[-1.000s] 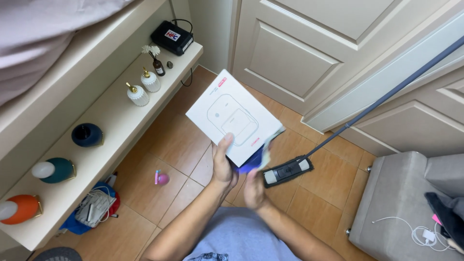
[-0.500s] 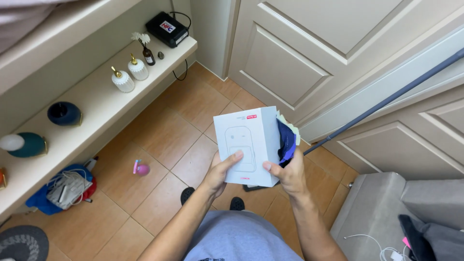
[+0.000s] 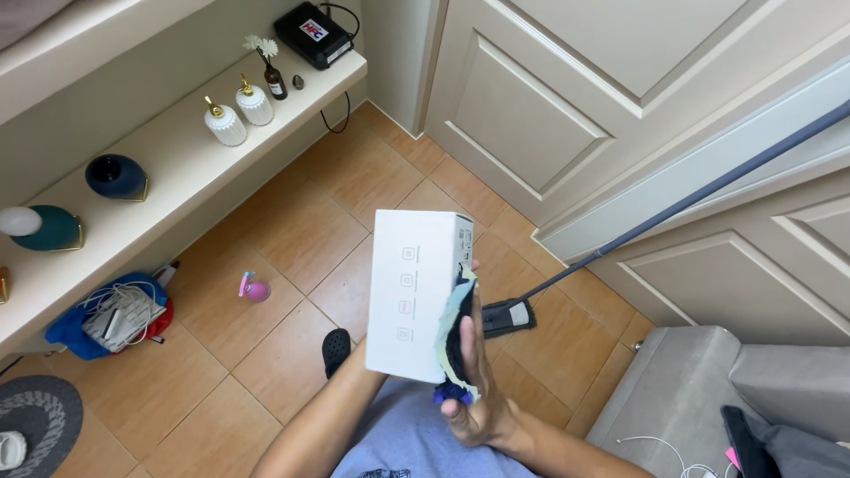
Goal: Organizing and cleaning decorative items, bottles, and a box on a shelf.
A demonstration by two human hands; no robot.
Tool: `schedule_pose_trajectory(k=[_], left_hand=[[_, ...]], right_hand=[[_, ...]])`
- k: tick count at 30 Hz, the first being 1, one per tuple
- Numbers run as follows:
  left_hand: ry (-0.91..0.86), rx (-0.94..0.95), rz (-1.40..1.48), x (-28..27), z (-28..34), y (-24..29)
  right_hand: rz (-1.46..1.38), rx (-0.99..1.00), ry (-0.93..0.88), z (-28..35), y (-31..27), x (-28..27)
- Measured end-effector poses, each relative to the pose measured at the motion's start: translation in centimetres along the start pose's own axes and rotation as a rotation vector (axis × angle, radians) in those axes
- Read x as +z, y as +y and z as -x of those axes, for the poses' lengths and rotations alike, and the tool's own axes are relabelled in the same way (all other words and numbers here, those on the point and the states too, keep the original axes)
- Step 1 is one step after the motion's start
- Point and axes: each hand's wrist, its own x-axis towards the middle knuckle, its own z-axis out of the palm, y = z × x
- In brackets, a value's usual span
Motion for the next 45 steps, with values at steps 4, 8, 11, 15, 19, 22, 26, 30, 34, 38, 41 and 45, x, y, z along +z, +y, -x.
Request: schedule_pose_trajectory(k=[4, 8, 11, 15, 19, 22, 26, 30, 34, 38, 41, 45], left_hand=[[-0.064, -0.035, 0.043, 0.2, 1.4, 0.6], [-0.149, -0.088, 0.102, 1.0, 2.8, 2.6], [-0.191, -0.196, 0.256, 3.4, 3.2, 5.0], [-0.116, -0.464, 0.545, 4.2, 4.7, 7.1], [-0.189, -0.488, 0.45, -0.1, 5.5, 8.8], [0.097, -0.274, 0.229, -3.0, 5.5, 10.7], [0.227, -0.139, 0.054, -5.9, 7.5, 12.7], [0.13, -0.433, 0.009, -7.2, 9.0, 14.4], [0.307, -0.276, -0.438, -1.7, 8.1, 16.4], [0.455, -0.202, -0.677, -2.9, 7.8, 16.1], [0.528, -0.129, -0.614, -4.0, 7.1, 16.1], [0.534, 0.031, -0.604, -5.8, 6.1, 16.4]], right_hand=[[0.199, -0.045, -0.024, -6.3, 1.3, -0.9], [0.012, 0.04, 0.003, -12.0, 4.4, -2.9], [-0.208, 0.301, -0.201, -14.2, 8.9, -4.2], [-0.66, 0.51, -0.575, -15.4, 12.8, -2.8], [-0.582, 0.527, -0.516, -16.0, 13.3, -0.5], [-0.595, 0.519, -0.41, -17.2, 13.9, 0.7], [-0.469, 0.657, -0.584, -17.4, 14.3, 2.1], [-0.436, 0.763, -0.703, -17.4, 14.7, 3.4], [-0.259, 0.765, -0.683, -17.7, 14.4, 4.0], [-0.084, 0.879, -0.588, -17.7, 13.2, 5.4], [0.246, 0.836, -0.398, -18.2, 9.4, 7.8], [0.758, 0.316, -0.17, -16.1, 4.6, 11.7]])
